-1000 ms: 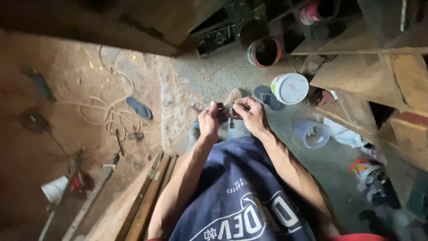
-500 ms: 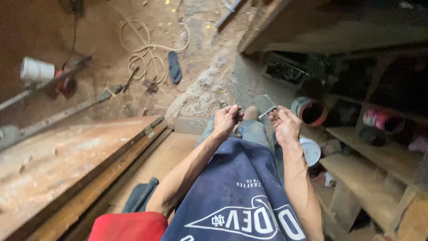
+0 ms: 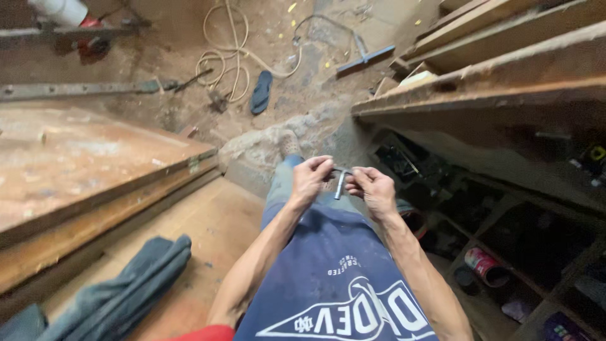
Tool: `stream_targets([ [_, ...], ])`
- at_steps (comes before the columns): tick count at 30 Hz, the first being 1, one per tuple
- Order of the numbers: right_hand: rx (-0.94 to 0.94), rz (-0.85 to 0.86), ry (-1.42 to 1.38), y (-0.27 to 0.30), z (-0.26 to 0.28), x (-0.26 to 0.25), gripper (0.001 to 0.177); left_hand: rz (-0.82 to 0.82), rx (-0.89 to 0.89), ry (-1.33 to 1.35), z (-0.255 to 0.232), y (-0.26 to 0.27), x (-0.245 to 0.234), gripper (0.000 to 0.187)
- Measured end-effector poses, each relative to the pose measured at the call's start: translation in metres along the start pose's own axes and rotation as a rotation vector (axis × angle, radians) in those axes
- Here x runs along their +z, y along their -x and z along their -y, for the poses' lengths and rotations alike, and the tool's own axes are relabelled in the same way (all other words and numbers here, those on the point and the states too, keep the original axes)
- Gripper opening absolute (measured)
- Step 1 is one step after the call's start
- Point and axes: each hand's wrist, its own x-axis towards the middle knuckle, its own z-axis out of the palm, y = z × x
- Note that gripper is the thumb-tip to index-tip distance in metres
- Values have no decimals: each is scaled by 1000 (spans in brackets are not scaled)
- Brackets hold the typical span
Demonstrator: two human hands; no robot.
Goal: The person uses a hammer to drive nails into a wooden board, then uses a hand drill to create holes. They attach a metal frame to the board and secure it with a screwdriver. The person also retrieves a small metal piece from a shelf and uses it in the assembly.
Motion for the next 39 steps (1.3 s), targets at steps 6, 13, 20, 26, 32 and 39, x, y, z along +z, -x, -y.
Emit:
stream_targets([
  [6, -41, 52, 81, -76, 41, 81, 25, -63, 115, -77, -74, -49, -55, 27],
  [13, -44, 95, 56, -161, 65, 172, 26, -92, 150, -184, -165, -110, -109, 19],
  [20, 118, 167, -303, -227, 128, 207, 26, -126, 227, -92, -207, -218, -85, 18],
  [26, 41, 389, -143, -369, 206, 234, 27, -33, 259, 65, -267, -370, -73, 20],
  [32, -65, 468, 190, -516, 298, 270, 25, -43, 222, 470, -325, -496, -64, 24],
  [39, 125, 510, 392, -592, 342, 356, 26, -190, 311, 105, -359, -553, -120, 24],
])
